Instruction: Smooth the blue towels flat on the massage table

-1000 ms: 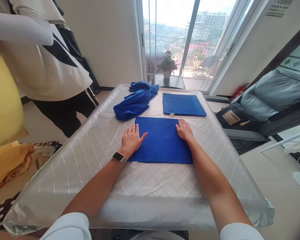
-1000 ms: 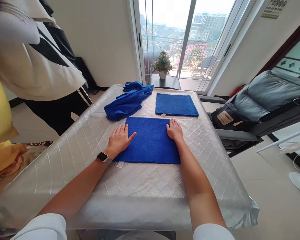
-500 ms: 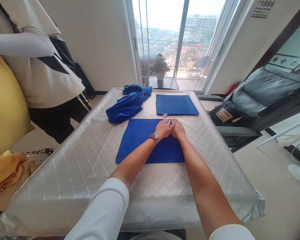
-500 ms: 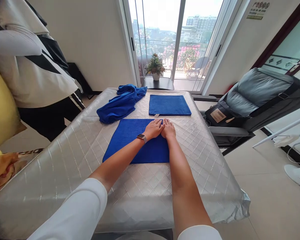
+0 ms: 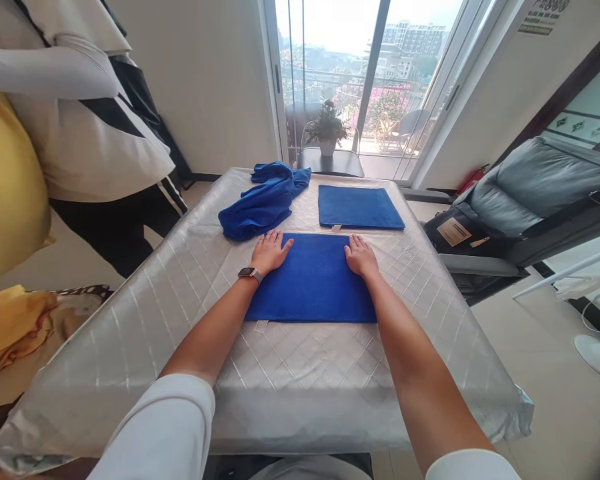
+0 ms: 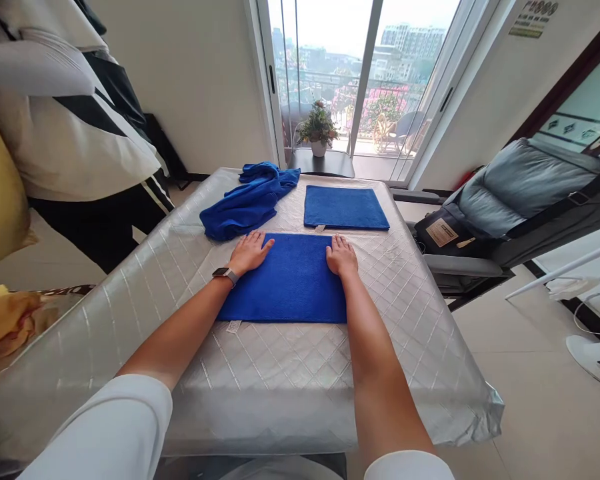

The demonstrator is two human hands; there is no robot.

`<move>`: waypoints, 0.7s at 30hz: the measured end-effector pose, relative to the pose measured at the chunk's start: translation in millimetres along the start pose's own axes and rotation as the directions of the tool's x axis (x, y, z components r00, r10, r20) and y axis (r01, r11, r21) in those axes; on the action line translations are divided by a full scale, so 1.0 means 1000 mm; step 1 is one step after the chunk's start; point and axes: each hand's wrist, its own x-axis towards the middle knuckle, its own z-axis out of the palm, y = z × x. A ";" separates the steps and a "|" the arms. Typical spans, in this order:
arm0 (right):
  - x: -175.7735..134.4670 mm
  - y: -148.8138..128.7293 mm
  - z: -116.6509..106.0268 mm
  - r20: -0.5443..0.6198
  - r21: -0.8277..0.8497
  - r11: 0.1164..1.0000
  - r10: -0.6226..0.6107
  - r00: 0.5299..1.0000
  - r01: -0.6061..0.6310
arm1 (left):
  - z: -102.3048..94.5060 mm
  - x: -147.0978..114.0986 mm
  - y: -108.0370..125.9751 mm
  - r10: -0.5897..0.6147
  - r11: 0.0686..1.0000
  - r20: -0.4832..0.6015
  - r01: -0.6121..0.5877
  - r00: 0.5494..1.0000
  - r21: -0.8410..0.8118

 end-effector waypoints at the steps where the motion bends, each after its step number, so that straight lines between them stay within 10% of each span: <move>1: 0.000 0.000 0.000 -0.001 -0.003 1.000 0.000 1.000 0.000 | -0.001 -0.002 -0.009 -0.025 1.000 -0.004 0.025 1.000 -0.004; 16: -0.027 -0.011 -0.009 -0.187 -0.142 0.989 0.017 0.982 -0.044 | 0.002 -0.006 -0.017 -0.067 0.996 -0.054 0.064 0.996 -0.059; 21: -0.054 -0.010 -0.003 -0.036 -0.120 0.993 0.006 0.999 -0.010 | -0.004 -0.008 -0.013 -0.074 0.996 -0.016 0.073 0.997 -0.051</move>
